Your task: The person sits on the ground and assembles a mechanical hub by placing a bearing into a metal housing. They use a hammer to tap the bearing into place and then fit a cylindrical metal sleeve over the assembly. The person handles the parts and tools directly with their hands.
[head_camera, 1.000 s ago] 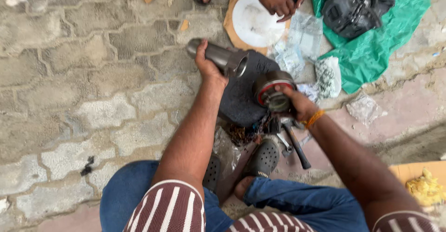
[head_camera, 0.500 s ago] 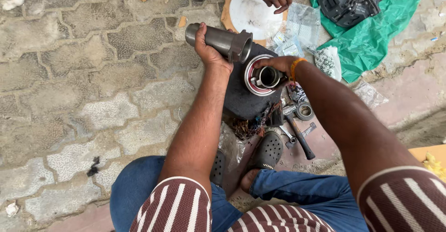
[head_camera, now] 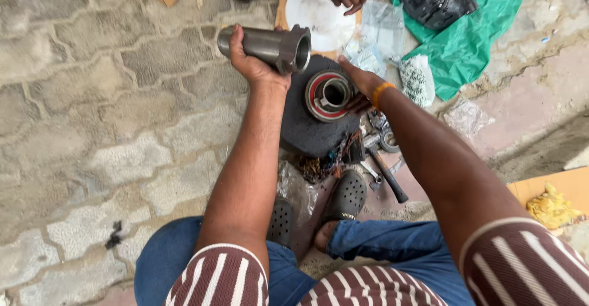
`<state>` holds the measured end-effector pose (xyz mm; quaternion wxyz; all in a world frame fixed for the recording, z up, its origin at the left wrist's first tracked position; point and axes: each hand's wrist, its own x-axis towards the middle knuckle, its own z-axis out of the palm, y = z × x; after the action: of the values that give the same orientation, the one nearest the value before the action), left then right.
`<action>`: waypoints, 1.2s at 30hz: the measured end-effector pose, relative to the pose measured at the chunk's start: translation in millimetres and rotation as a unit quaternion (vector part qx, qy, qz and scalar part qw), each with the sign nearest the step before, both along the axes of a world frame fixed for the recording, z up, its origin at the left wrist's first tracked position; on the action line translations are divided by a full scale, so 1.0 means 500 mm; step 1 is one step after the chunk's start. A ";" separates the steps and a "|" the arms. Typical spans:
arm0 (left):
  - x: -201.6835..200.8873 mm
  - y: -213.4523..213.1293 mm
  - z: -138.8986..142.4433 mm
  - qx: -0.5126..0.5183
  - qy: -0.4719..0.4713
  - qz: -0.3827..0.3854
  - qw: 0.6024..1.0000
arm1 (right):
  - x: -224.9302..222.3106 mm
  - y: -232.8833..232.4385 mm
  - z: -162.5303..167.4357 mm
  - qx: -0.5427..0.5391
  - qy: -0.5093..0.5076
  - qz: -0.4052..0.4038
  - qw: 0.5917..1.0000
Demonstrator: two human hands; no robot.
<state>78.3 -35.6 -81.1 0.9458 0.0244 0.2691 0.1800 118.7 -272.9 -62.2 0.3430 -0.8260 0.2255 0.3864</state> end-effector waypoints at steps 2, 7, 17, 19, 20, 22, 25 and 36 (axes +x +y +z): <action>0.000 -0.001 0.012 0.004 -0.013 -0.005 1.000 | 0.020 -0.037 0.013 -0.001 -0.117 -0.026 0.993; -0.014 -0.008 0.031 0.013 -0.007 -0.040 0.999 | 0.098 -0.077 0.057 -0.164 -0.301 0.274 0.899; 0.001 0.003 0.059 -0.023 -0.006 0.004 1.000 | -0.103 0.043 0.064 -0.237 -0.195 0.497 0.812; 0.002 0.001 0.059 -0.033 -0.023 -0.003 0.999 | -0.114 0.056 0.069 -0.239 -0.225 0.485 0.811; 0.002 0.000 0.058 -0.036 -0.027 -0.011 0.999 | -0.115 0.060 0.069 -0.246 -0.244 0.499 0.795; 0.003 0.000 0.056 -0.039 -0.021 -0.012 0.999 | -0.112 0.063 0.062 -0.253 -0.282 0.527 0.761; 0.006 0.002 0.056 -0.036 -0.021 0.001 0.999 | -0.102 0.067 0.042 -0.255 -0.276 0.554 0.743; 0.000 0.023 0.140 0.024 -0.205 0.079 0.975 | -0.062 0.056 0.013 -0.183 -0.262 0.591 0.741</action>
<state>78.4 -24.1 -10.9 0.9628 -0.0120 0.0665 0.2616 87.6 -244.7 -55.7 -0.0658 -0.9091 -0.3400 0.2314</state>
